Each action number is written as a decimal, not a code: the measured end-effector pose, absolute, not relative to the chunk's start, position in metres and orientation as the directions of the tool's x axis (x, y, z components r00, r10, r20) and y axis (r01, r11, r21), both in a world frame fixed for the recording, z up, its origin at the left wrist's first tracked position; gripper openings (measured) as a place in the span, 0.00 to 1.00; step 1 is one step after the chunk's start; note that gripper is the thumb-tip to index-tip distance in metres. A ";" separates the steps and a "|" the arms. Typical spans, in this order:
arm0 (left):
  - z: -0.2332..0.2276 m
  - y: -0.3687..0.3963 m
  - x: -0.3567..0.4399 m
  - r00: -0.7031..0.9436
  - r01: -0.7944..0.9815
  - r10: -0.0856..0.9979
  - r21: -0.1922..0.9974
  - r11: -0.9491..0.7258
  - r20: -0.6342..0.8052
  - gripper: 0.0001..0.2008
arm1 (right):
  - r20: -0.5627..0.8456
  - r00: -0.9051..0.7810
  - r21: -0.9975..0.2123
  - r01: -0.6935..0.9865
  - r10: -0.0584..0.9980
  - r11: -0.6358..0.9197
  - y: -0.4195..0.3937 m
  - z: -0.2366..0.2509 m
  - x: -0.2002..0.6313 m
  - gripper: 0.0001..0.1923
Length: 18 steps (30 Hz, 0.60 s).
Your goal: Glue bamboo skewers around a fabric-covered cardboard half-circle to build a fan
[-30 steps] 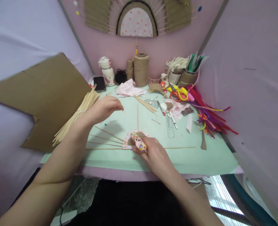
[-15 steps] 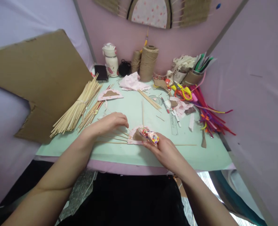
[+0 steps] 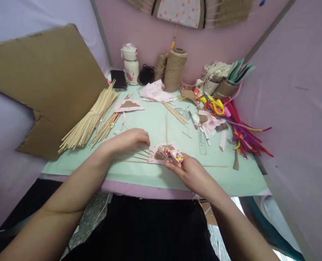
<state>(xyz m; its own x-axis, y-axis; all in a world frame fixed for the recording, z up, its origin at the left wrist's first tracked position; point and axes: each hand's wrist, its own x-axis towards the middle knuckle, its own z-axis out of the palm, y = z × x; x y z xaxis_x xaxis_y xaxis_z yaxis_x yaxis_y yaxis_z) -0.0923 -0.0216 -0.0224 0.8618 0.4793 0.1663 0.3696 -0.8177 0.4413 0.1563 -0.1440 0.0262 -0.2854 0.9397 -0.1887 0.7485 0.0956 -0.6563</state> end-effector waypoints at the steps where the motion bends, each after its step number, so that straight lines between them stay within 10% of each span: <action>1: -0.022 -0.022 -0.092 0.861 0.373 0.483 0.445 -0.814 0.161 0.14 | -0.194 -0.281 -0.654 0.751 0.940 0.089 -0.144 0.026 0.156 0.22; 18: -0.019 -0.024 -0.089 0.858 0.403 0.503 0.478 -0.781 0.099 0.16 | -0.206 -0.286 -0.679 0.730 0.936 0.074 -0.144 0.024 0.157 0.22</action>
